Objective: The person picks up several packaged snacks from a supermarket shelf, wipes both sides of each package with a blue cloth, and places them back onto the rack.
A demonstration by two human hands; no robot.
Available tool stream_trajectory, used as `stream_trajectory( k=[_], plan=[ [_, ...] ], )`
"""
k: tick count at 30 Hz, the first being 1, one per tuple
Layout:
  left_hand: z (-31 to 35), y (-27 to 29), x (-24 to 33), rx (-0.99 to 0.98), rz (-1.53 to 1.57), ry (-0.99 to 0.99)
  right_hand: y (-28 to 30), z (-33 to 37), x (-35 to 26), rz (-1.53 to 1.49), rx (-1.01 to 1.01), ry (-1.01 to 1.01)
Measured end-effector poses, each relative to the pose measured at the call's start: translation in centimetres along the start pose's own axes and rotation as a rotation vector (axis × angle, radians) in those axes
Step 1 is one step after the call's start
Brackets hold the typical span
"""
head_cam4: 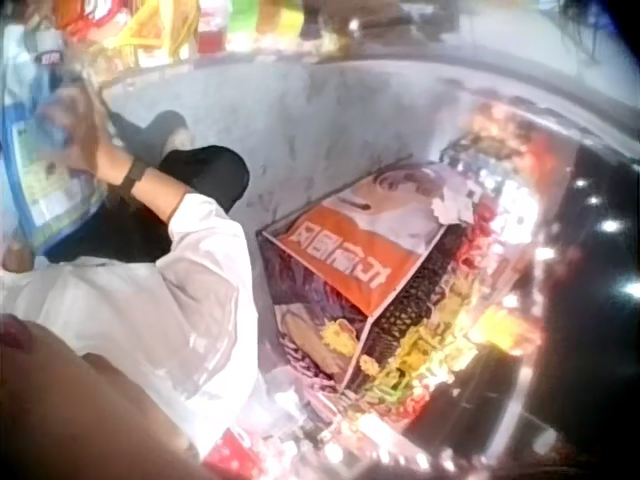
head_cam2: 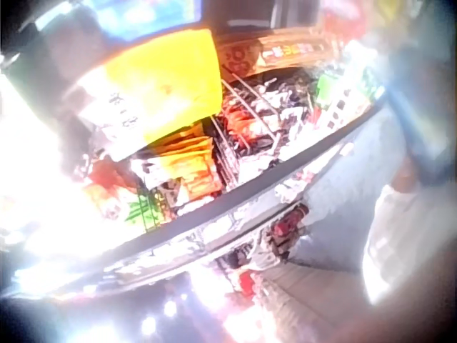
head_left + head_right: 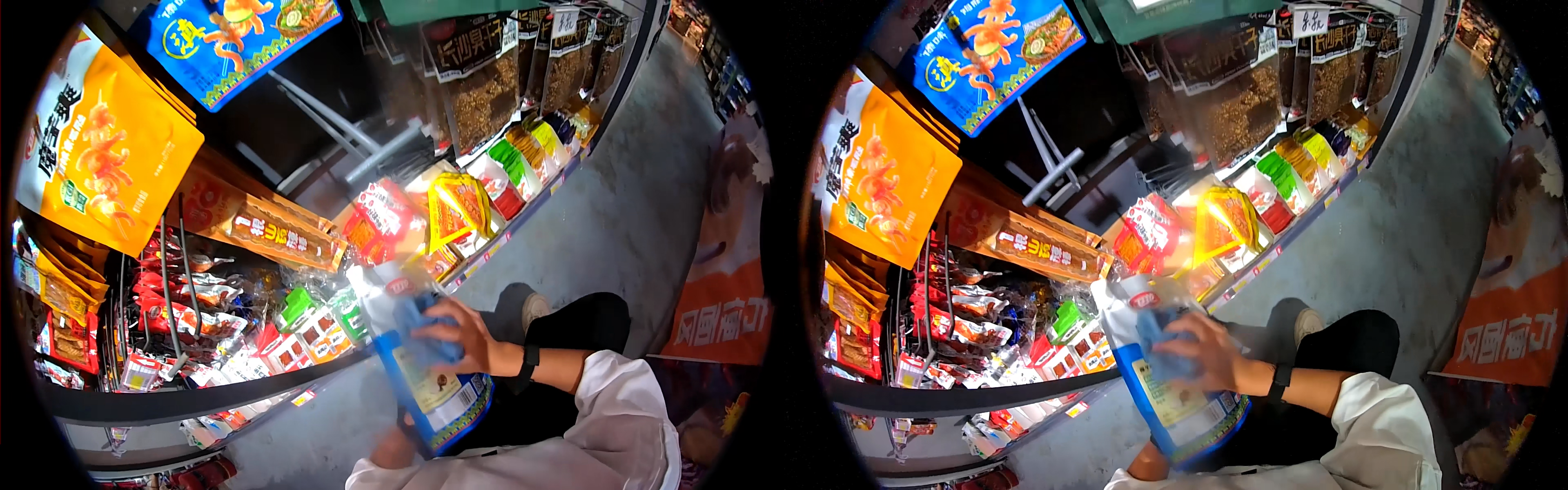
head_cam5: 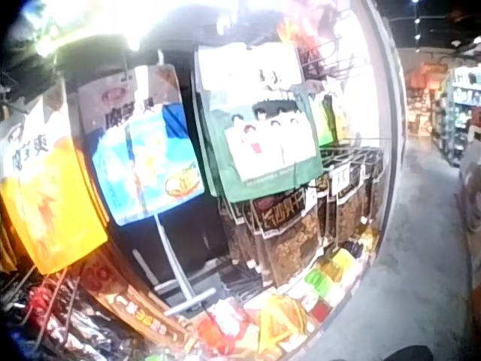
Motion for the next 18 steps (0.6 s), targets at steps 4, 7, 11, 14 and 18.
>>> stream_trajectory(
  k=[4,7,11,14,18],
  plan=[
    [0.8,0.6,-0.2,0.009,0.003,-0.010,-1.6,0.7,2.2,-0.202,0.229,-0.305],
    [0.8,1.3,0.3,0.018,0.008,-0.026,-1.8,2.6,0.8,-0.109,0.110,-0.113],
    [0.2,1.8,0.7,0.033,0.028,-0.064,-2.6,3.1,-2.0,-0.125,-0.037,0.211],
    [-0.5,0.7,0.1,0.020,0.018,-0.083,-1.5,1.9,-1.9,-0.152,-0.128,0.341],
    [-0.8,-0.5,-0.9,0.022,0.012,-0.106,0.0,-1.0,-2.3,-0.052,0.057,0.213]
  ],
)
Point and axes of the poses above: each hand's wrist, its own z-axis away from the middle knuckle, its own y-axis out of the back of the hand, x = y × z, the point moved 3 cm from there along -z, towards the middle knuckle, and after that the axes turned 6 degrees about -z, right-handed, at the moved point
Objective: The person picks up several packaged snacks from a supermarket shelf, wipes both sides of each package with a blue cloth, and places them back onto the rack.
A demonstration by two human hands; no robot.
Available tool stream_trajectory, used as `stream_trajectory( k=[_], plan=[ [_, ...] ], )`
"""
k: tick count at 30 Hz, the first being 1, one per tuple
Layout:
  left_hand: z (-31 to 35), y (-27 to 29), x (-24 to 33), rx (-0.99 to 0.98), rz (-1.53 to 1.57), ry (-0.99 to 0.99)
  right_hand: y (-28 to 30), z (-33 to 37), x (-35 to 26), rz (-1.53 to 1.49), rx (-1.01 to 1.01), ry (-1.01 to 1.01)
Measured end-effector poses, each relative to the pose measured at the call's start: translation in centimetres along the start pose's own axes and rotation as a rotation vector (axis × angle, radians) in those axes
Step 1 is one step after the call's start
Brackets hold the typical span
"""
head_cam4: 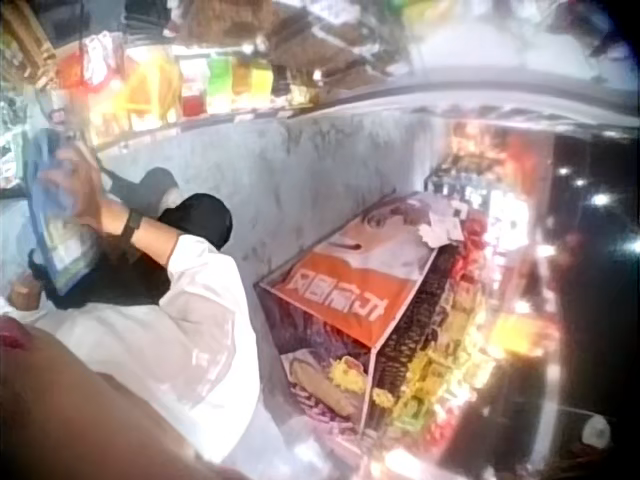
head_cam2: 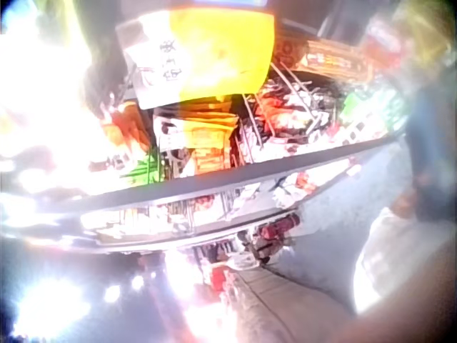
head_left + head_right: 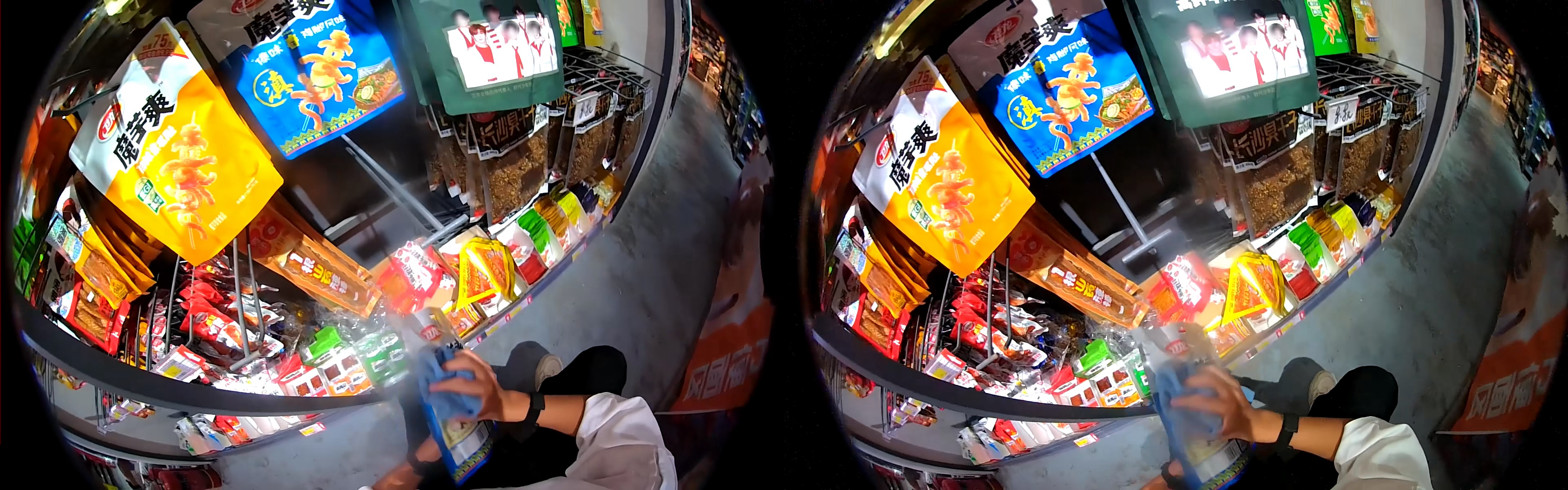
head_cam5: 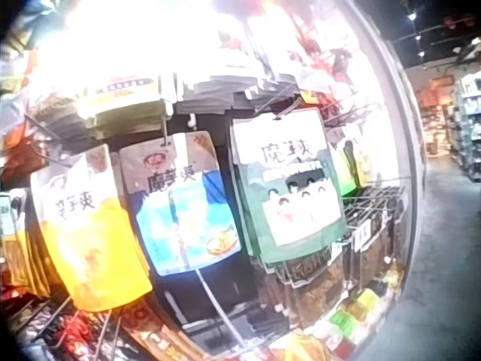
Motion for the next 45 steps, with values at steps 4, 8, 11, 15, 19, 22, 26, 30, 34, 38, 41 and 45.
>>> stream_trajectory(
  k=[4,8,11,15,19,22,26,30,34,38,41,45],
  plan=[
    [-0.7,0.1,0.3,0.001,0.003,-0.008,-0.3,0.0,0.9,-0.040,0.094,-0.213],
    [-0.9,1.2,1.1,0.009,0.014,-0.013,-1.0,1.7,-0.3,-0.008,-0.014,-0.077],
    [-0.9,1.8,1.5,0.017,0.021,-0.014,-1.2,1.4,-2.2,-0.103,-0.128,-0.058],
    [-0.8,1.2,1.6,0.017,0.001,-0.017,-0.7,2.2,0.0,-0.081,-0.126,0.126],
    [-0.5,0.1,0.9,0.014,-0.026,-0.038,0.4,1.5,1.9,-0.060,0.109,-0.210],
    [-0.9,-0.4,0.6,0.025,-0.053,-0.071,-0.9,2.8,5.0,-0.135,0.279,-0.385],
    [-2.2,1.1,0.4,0.120,-0.039,-0.168,-2.1,2.8,2.6,-0.208,0.404,-0.395],
    [-4.1,2.4,2.4,0.208,0.142,-0.258,-3.3,5.3,2.8,-0.273,0.338,-0.507],
    [-2.5,1.3,3.6,0.158,0.227,-0.249,-2.1,4.0,0.5,-0.340,0.115,-0.425],
    [-1.6,-2.5,6.2,0.205,0.026,-0.368,-1.5,2.3,0.6,-0.422,0.035,-0.326],
    [-1.6,-3.7,7.8,0.302,-0.353,-0.615,-0.8,1.3,-0.3,-0.401,0.052,-0.313],
    [-2.0,-4.1,8.9,0.352,-0.715,-0.796,-0.4,0.1,-1.1,-0.238,-0.019,-0.257]
  ],
)
Point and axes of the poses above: each hand's wrist, its own z-axis away from the middle knuckle, its own y-axis out of the back of the hand, x = y × z, the point moved 3 cm from there along -z, towards the middle knuckle, and after that the axes turned 6 degrees about -z, right-handed, at the moved point
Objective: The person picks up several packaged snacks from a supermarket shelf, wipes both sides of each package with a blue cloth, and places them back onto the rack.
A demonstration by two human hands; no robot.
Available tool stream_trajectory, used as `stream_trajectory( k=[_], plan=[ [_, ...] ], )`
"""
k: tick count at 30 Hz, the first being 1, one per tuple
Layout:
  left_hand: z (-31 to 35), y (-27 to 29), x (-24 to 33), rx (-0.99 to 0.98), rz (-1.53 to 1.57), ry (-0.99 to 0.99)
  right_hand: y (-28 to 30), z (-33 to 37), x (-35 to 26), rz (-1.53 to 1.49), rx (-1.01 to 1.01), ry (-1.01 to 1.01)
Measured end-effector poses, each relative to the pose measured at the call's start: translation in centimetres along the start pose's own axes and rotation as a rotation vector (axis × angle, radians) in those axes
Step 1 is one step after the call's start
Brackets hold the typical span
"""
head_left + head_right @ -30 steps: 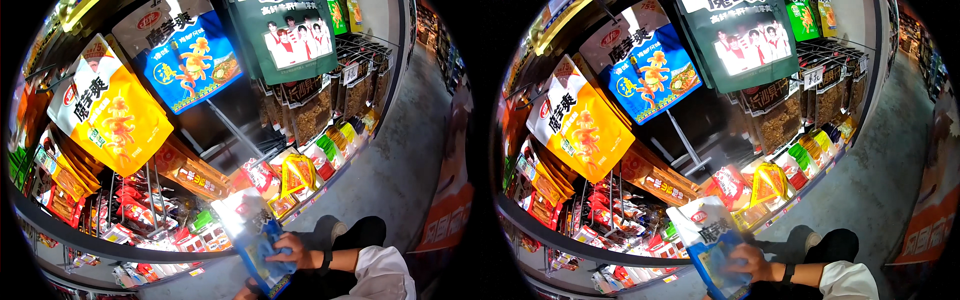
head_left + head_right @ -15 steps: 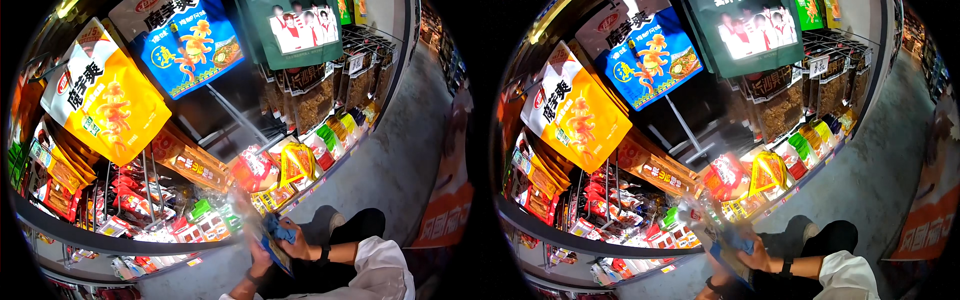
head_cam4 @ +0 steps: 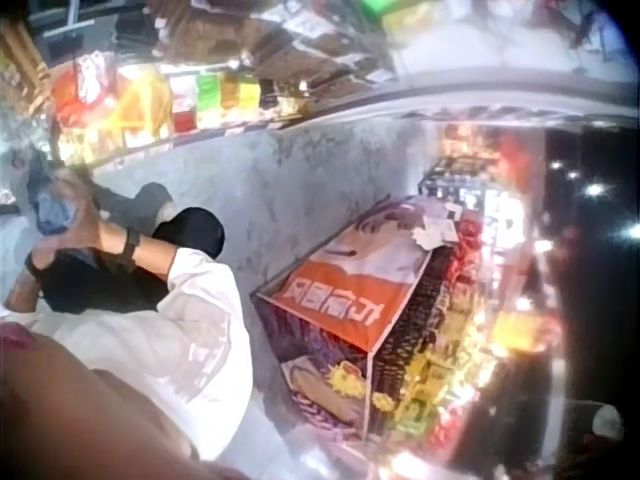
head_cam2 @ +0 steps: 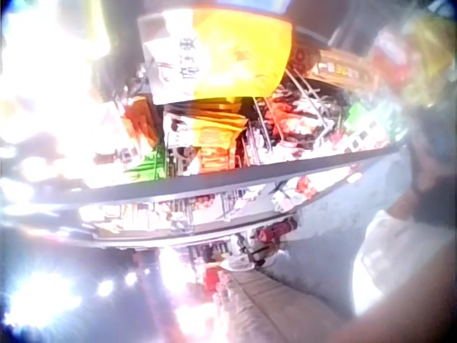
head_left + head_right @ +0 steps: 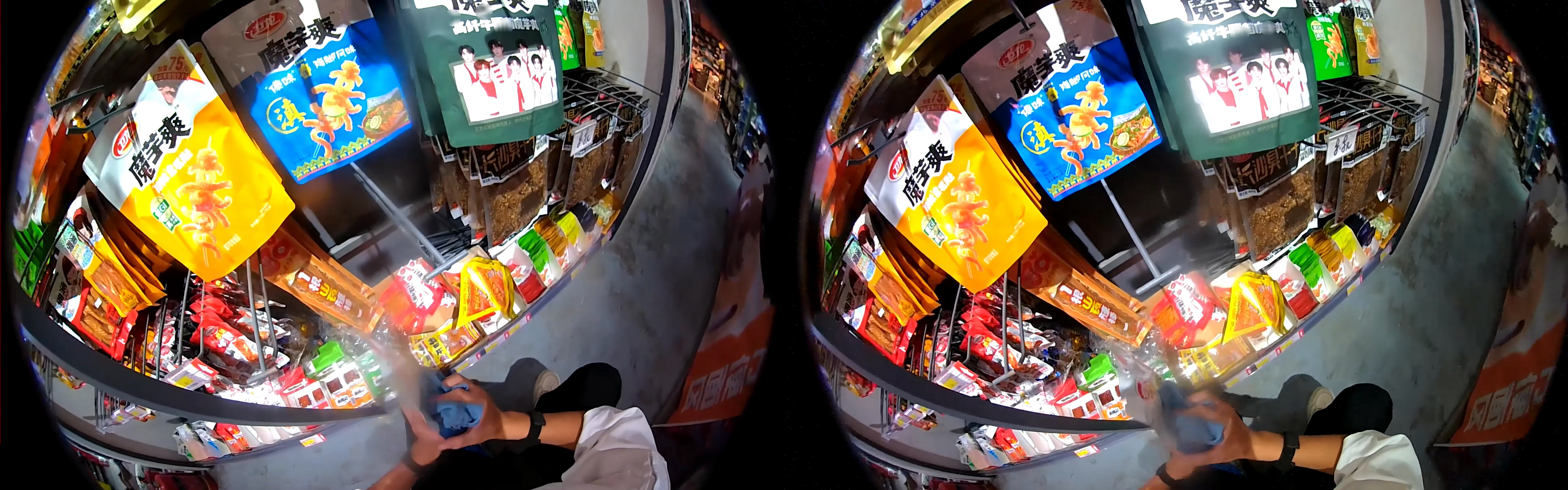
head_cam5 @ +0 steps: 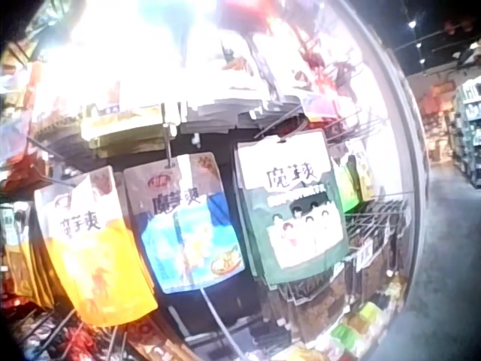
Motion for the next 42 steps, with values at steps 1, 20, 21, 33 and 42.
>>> stream_trajectory(
  k=[1,20,21,33,42],
  plan=[
    [-0.4,0.6,-0.1,-0.038,-0.108,-0.050,0.2,0.0,0.2,-0.007,-0.036,0.045],
    [-12.4,6.9,10.4,-0.509,-0.466,-0.392,5.1,-3.1,-3.2,-0.167,0.108,0.054],
    [-12.7,7.0,11.3,-0.518,-0.404,-0.401,5.8,-3.3,-4.8,-0.195,0.079,0.063],
    [-18.6,7.0,21.1,0.079,-0.042,-0.301,11.3,-6.8,-12.3,-0.403,0.066,-0.109],
    [-24.4,6.3,28.1,-0.144,-0.203,-0.367,13.3,-11.5,-15.7,-0.419,0.095,-0.105]
  ],
)
Point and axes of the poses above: each hand's wrist, its own z-axis away from the middle knuckle, its own y-axis out of the back of the hand, x = y × z, the point moved 3 cm from there along -z, towards the middle knuckle, and after that the axes turned 6 degrees about -z, right-handed, at the moved point
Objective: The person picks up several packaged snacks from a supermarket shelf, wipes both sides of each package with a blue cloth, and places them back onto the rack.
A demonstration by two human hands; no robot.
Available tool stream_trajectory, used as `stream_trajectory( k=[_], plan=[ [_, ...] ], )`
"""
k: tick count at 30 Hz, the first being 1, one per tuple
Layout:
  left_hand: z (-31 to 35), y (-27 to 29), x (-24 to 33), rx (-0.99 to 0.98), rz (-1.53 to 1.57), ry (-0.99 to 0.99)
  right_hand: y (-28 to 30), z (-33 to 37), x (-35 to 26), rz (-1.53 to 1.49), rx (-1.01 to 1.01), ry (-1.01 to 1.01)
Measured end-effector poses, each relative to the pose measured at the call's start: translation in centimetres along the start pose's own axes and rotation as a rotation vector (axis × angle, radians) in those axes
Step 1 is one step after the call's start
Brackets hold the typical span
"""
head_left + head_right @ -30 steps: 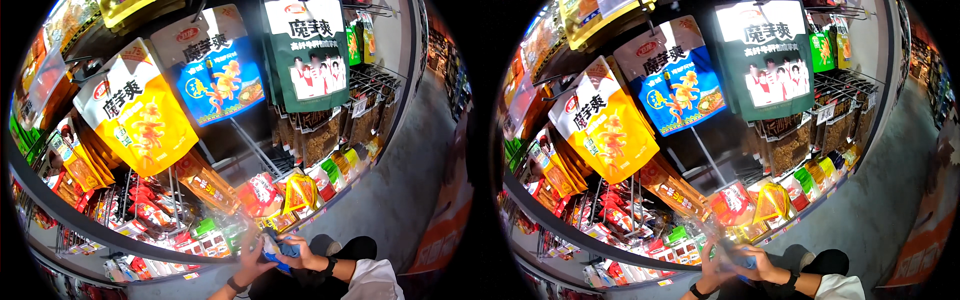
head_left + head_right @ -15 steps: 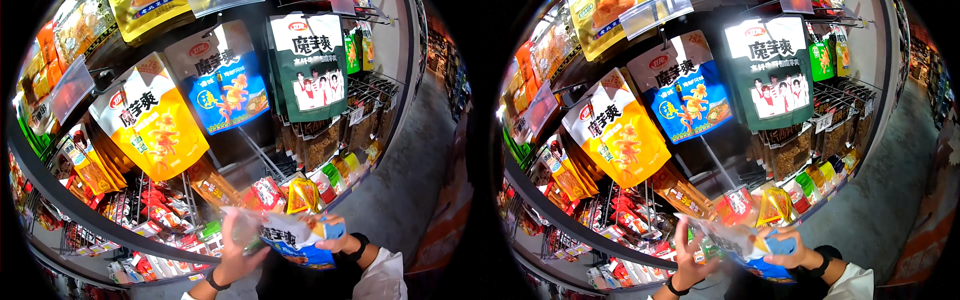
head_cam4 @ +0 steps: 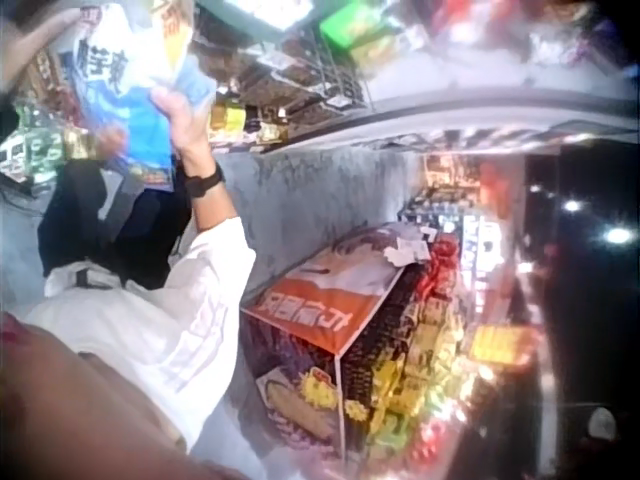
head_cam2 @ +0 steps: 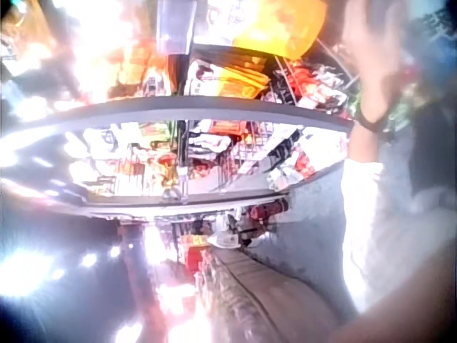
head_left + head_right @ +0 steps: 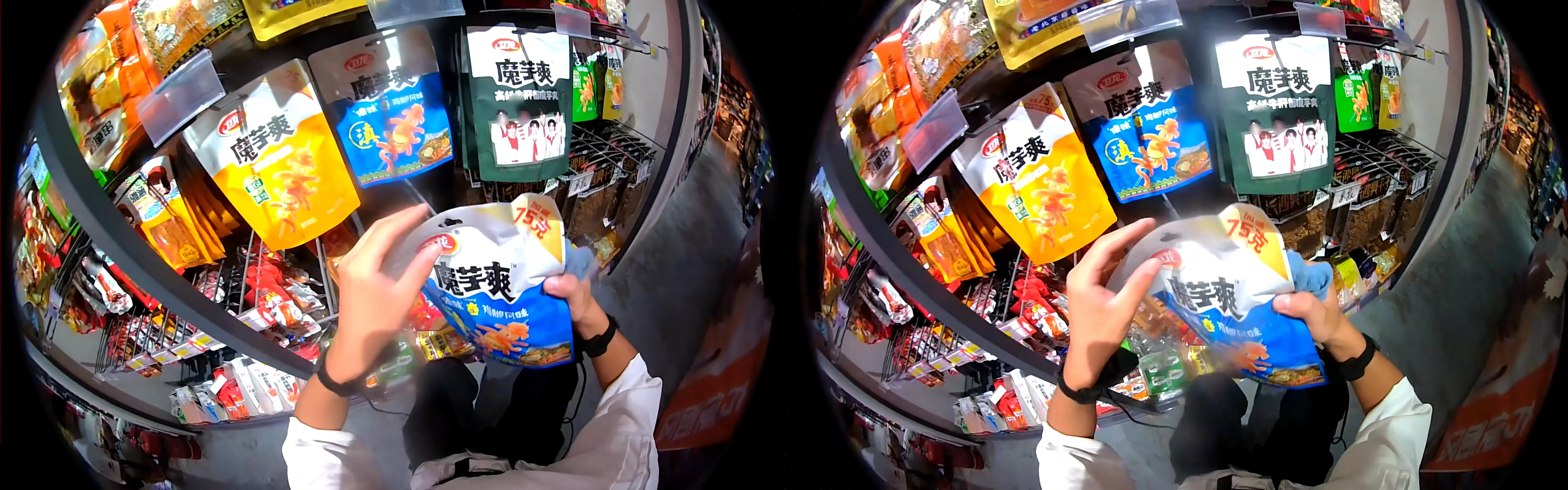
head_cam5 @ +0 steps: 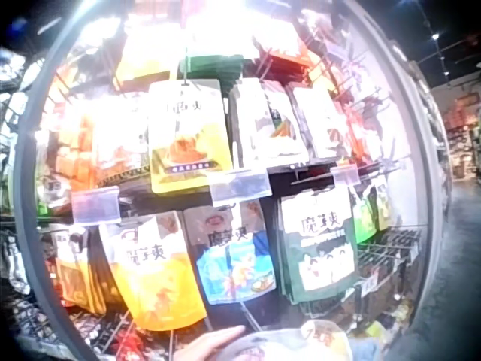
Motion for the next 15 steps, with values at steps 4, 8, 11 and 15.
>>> stream_trajectory(
  k=[4,8,11,15],
  plan=[
    [-1.8,0.5,0.1,-0.058,0.080,0.221,-0.7,-1.8,-2.1,-0.100,-0.014,0.085],
    [-4.0,2.1,0.4,-0.145,0.087,0.251,-1.5,-4.0,-4.7,-0.147,-0.093,0.173],
    [-6.0,2.6,0.9,-0.096,0.074,0.240,-1.1,-6.4,-5.1,-0.213,-0.030,0.164],
    [-9.9,3.0,2.0,0.025,-0.103,0.110,1.4,-9.9,-5.5,-0.161,0.134,0.130]
  ],
)
Point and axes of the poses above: each hand's wrist, its own z-axis away from the middle knuckle, its own y-axis out of the back of the hand, x = y × z, the point moved 3 cm from there along -z, towards the middle knuckle, and after that the axes turned 6 degrees about -z, right-handed, at the moved point
